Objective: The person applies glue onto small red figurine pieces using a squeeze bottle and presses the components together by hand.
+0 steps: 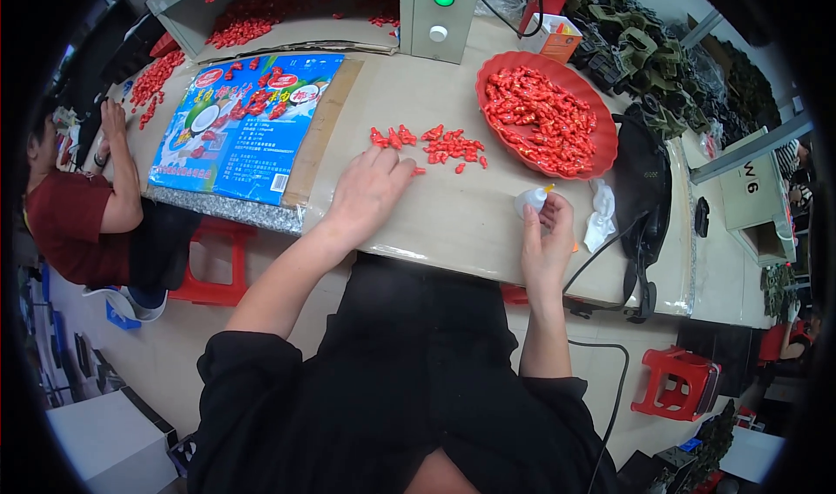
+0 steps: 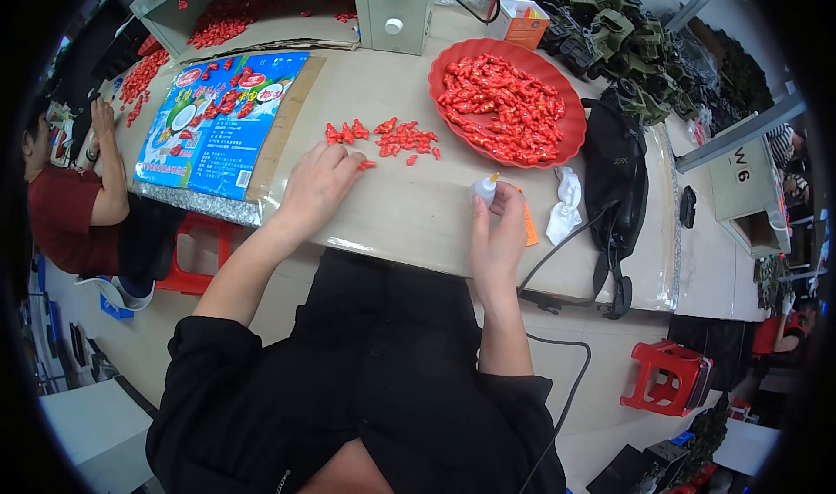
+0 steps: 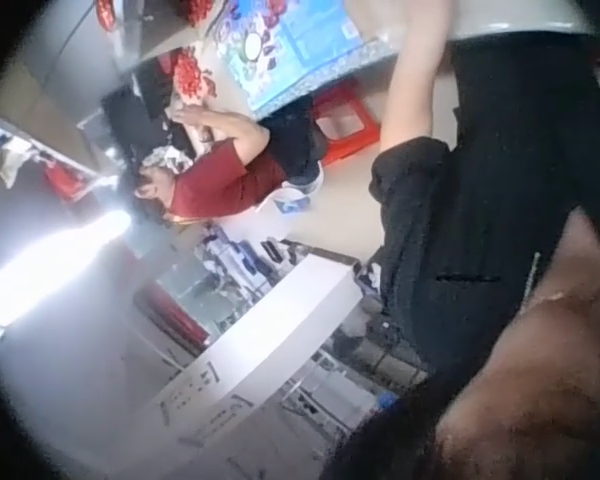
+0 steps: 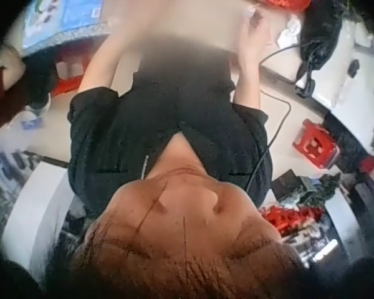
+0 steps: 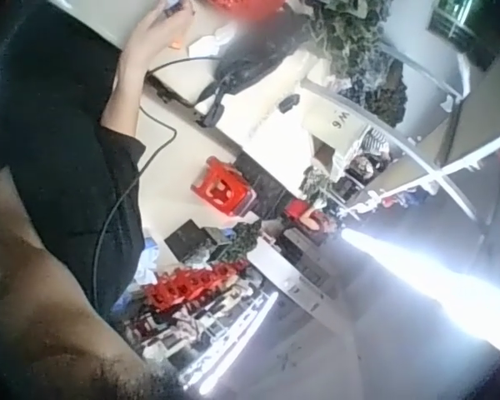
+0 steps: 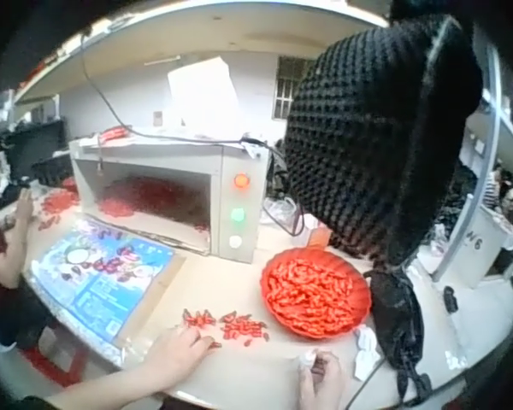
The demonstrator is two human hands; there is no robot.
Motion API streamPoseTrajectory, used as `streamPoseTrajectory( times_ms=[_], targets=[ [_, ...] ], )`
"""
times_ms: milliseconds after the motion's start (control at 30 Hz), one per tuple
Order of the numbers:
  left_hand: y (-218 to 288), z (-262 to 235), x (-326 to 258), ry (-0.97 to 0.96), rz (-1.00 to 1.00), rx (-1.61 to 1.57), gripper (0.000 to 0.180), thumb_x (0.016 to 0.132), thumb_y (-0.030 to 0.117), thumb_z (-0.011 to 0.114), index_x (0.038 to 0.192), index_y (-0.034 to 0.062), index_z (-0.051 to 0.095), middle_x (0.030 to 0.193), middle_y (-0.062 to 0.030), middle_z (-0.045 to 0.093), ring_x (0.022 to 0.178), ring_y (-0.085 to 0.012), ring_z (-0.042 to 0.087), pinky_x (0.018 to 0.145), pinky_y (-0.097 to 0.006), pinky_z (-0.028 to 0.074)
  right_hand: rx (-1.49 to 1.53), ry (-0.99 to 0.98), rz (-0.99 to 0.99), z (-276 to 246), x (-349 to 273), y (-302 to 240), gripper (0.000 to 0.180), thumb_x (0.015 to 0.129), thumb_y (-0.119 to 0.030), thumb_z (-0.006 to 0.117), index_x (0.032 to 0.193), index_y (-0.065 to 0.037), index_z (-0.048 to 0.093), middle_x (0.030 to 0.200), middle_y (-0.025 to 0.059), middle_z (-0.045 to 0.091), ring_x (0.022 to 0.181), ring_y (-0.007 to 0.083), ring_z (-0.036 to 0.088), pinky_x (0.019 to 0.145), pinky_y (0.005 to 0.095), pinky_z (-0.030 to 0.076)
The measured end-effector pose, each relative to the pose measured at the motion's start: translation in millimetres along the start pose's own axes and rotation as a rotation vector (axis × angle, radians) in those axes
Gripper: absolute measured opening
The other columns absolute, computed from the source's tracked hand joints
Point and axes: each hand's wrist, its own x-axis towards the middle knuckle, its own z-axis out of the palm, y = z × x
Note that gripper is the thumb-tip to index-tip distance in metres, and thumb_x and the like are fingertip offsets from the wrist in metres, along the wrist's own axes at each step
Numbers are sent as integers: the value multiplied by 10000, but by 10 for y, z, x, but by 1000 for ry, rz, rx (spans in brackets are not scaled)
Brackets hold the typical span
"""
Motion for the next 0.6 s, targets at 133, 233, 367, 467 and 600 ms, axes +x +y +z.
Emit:
streamPoseTrajectory(
  times_ms=[133,233,367,467,600],
  targets=[
    [-4,14,-3,-60,44,58,174,739,99,563,909,70,553,789,-76,502,755,-224,515,632,-335,434,201,41,-12,81,-33,4,302,839,-86,493,1098,19,376,926,122,514,869,192,530,777,291,425],
    [128,-40,13,-27,-76,-274,182,742,66,563,924,52,563,848,-90,521,719,-244,544,615,-323,448,580,-15,84,45,-108,-72,292,843,-108,473,1092,12,380,868,118,517,766,185,551,693,285,456],
    [383,-47,-55,-113,-85,-741,196,779,32,543,972,39,576,840,-83,541,717,-212,575,623,-288,466,1089,-278,211,120,-152,-205,304,840,-151,456,1084,16,386,806,112,518,609,188,553,579,297,476],
    [590,-15,-83,-325,-459,-1580,217,838,9,490,1045,-36,536,818,-50,541,750,-116,539,638,-239,442,1158,-372,211,215,-194,-238,292,841,-138,445,1081,20,396,760,117,527,614,185,550,591,300,471],
    [653,18,-136,-339,-584,-1876,287,830,4,499,1116,-18,489,867,-44,529,738,-105,525,675,-234,432,1213,-395,194,292,-240,-270,291,850,-147,439,1085,20,398,742,119,535,612,175,539,594,296,462]
  ],
)
